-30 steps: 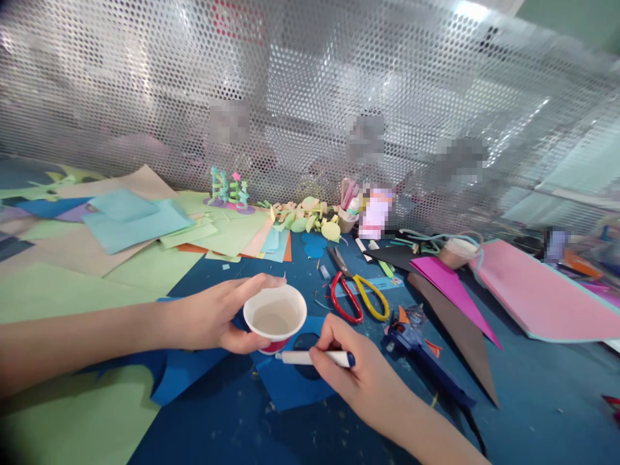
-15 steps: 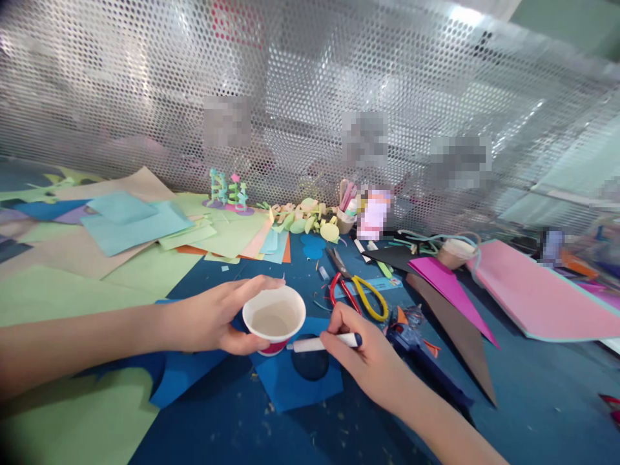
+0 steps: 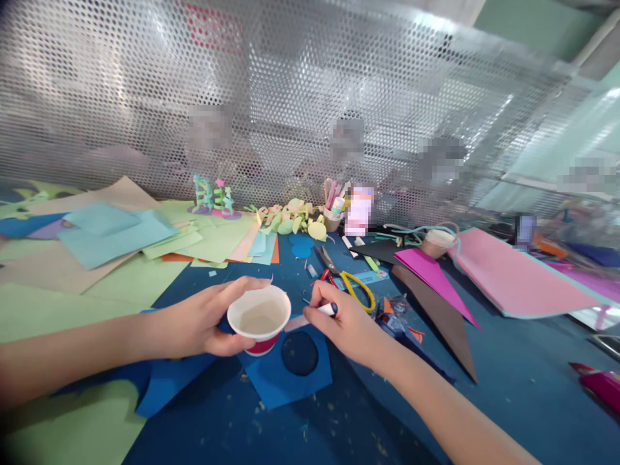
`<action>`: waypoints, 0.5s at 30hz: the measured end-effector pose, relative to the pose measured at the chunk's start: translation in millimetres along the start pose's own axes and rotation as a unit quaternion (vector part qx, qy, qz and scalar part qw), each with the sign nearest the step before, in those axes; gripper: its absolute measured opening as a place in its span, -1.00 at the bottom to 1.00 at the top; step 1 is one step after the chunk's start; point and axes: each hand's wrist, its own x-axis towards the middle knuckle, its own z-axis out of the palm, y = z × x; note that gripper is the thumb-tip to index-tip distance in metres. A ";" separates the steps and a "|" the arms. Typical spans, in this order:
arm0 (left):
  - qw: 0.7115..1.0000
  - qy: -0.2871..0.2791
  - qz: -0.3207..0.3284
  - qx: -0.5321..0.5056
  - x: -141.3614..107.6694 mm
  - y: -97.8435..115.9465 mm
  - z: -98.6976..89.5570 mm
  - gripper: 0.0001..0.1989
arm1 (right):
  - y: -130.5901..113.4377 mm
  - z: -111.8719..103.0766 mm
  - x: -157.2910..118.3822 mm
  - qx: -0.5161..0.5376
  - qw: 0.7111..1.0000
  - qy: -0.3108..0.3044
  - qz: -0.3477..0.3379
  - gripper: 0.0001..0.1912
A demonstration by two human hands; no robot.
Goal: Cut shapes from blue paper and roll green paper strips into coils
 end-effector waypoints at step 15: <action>0.987 0.036 0.043 0.148 -0.1 2.3 -2.3 -0.42 | -2.9 -12.8 59.9 0.056 0.986 -0.136 0.078 -0.81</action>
